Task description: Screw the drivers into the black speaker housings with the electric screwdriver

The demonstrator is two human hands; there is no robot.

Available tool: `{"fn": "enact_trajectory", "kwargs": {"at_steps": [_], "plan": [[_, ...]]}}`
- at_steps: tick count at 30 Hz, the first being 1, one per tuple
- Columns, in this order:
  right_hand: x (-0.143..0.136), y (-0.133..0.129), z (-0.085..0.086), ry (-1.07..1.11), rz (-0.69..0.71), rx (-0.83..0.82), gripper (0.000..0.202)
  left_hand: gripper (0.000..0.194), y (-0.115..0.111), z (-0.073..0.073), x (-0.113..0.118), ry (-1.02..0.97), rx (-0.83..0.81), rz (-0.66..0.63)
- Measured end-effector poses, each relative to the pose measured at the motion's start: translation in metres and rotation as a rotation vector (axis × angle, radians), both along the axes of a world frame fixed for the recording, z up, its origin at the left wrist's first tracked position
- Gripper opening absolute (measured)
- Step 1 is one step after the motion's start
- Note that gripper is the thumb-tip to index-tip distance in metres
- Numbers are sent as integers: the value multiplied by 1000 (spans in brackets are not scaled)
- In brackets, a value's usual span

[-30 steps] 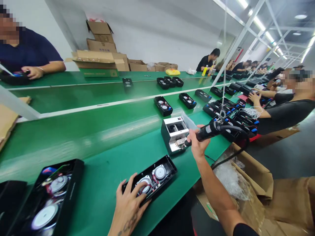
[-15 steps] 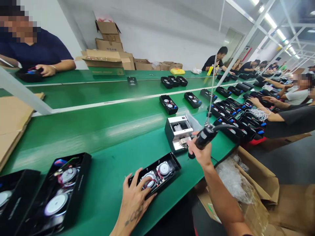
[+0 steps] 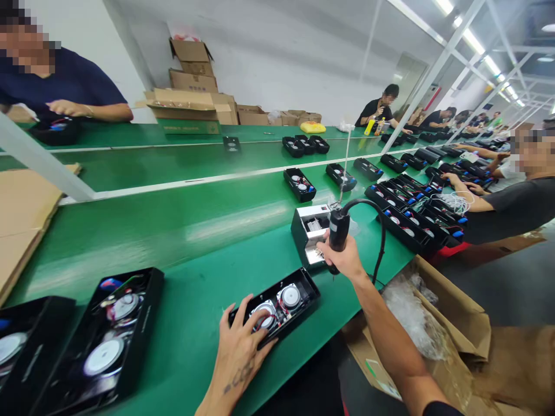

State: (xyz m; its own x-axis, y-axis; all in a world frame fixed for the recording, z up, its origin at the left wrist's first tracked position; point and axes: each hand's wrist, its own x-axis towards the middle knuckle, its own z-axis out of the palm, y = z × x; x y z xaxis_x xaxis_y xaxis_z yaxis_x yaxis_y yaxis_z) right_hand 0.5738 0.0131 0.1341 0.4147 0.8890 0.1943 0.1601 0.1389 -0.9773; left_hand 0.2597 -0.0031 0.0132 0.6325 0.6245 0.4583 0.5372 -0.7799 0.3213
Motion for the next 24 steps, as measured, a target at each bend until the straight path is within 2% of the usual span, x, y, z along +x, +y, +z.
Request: {"fn": "enact_trajectory", "kwargs": {"at_steps": [3,6,7,9,12,14,18,24], "plan": [[-17,-27,-1,111,214,-63,36,6,-2,2,0,37,2,-7],[-34,-49,-2,207,272,39,36,7,-4,3,1,38,-33,3],[-37,-51,-1,217,243,93,37,8,-4,3,2,34,-39,7],[-35,-48,3,203,90,214,36,9,-4,2,2,26,-35,11],[-14,-23,7,133,-217,350,33,7,-2,-1,2,18,3,9],[4,-4,7,72,-319,365,34,5,0,-3,1,13,31,-2],[21,22,-1,-10,-335,342,36,9,2,-5,0,-1,62,-19],[20,30,-8,-13,-321,322,36,12,3,-3,0,3,84,-25]]}}
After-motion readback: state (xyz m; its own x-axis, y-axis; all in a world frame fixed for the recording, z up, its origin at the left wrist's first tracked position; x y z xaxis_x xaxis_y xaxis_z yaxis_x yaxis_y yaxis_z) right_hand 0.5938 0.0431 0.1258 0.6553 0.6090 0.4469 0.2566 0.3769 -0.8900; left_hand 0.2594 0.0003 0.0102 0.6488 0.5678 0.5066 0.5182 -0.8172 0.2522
